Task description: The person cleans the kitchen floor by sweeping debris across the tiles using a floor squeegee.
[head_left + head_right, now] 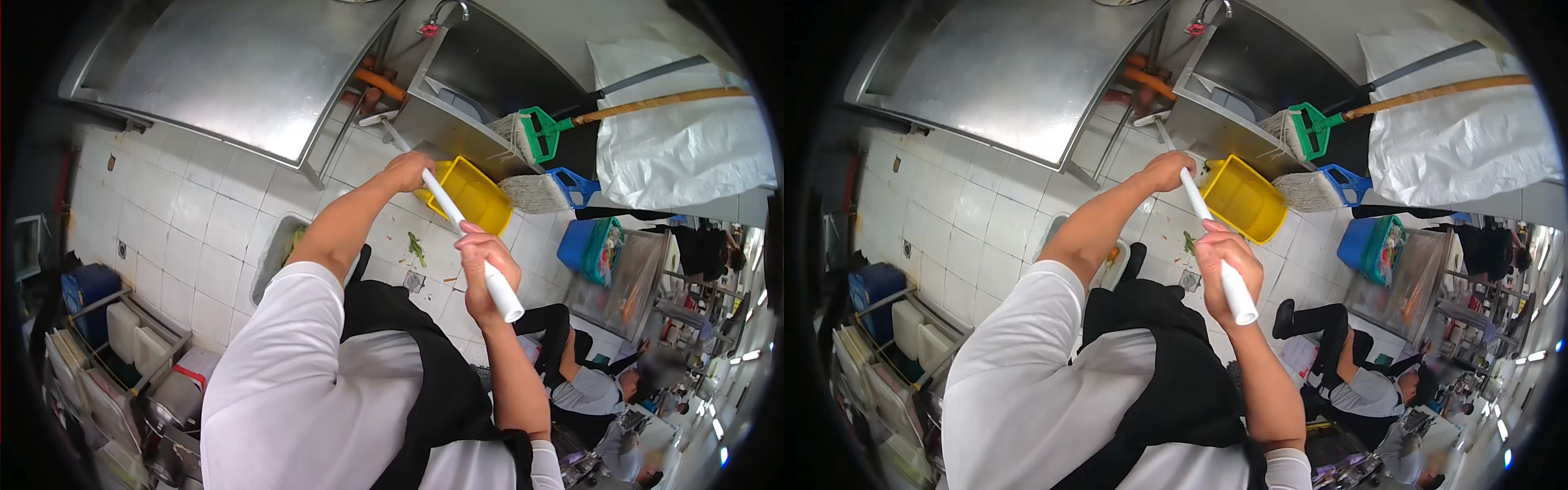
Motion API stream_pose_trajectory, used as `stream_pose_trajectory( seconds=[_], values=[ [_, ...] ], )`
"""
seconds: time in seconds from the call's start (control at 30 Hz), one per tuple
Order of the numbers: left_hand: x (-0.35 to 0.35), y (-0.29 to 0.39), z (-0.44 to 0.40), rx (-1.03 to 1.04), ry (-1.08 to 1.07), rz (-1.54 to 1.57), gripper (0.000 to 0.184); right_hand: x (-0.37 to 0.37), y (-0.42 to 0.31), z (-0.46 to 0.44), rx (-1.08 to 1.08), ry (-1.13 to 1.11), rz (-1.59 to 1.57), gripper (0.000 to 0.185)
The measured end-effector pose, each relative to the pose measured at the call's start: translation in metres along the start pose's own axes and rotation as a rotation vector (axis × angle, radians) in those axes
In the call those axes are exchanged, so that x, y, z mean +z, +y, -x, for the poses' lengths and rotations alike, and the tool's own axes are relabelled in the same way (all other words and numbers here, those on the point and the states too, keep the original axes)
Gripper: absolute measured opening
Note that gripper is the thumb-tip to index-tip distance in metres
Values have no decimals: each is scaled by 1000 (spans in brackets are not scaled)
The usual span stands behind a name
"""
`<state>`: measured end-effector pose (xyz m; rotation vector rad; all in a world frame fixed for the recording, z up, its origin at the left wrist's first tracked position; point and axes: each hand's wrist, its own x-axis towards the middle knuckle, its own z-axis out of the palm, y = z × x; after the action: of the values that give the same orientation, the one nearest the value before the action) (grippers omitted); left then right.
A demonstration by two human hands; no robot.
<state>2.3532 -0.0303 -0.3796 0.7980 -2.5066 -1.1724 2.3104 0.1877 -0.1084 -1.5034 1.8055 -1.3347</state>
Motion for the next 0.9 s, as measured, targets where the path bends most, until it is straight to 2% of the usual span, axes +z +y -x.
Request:
stream_pose_trajectory(
  seconds=[0.03, 0.1, 0.17, 0.23, 0.3, 0.4, 0.53, 0.57, 0.63, 0.7, 0.77, 0.8, 0.9],
  values=[
    [3, -5, 0, -36, -133, -51, 10, -2, 5, 3, 5, -13, -1, 21],
    [18, -11, 13, 17, -134, -40, 11, -17, 11, 20, 118, 85, -119, 21],
    [22, 5, 43, 93, -78, -14, 9, -30, -3, 34, 148, 86, -134, 21],
    [32, 22, 72, 58, -150, 32, 7, -43, -23, 47, 159, -55, -114, 21],
    [54, 33, 100, 106, -60, 158, 2, -56, -45, 54, 157, -84, -110, 21],
    [78, 79, 126, 207, -72, 309, 2, -88, -79, 68, 235, -87, -85, 26],
    [121, 140, 144, 201, -232, 467, 5, -122, -105, 91, 275, -43, -45, 35],
    [126, 151, 145, 200, -233, 463, 5, -129, -108, 96, 264, -50, -24, 36],
    [127, 178, 146, 168, -418, 483, 7, -142, -116, 107, 257, -52, -23, 39],
    [136, 198, 147, 212, -454, 474, 12, -160, -125, 121, 260, -40, -16, 42],
    [133, 228, 153, 269, -352, 451, 17, -184, -133, 140, 182, -12, -65, 49],
    [133, 238, 157, 280, -302, 458, 22, -201, -129, 148, 97, -58, -104, 48],
    [136, 252, 168, 282, -208, 429, 23, -235, -118, 175, 20, -87, -205, 40]
  ],
)
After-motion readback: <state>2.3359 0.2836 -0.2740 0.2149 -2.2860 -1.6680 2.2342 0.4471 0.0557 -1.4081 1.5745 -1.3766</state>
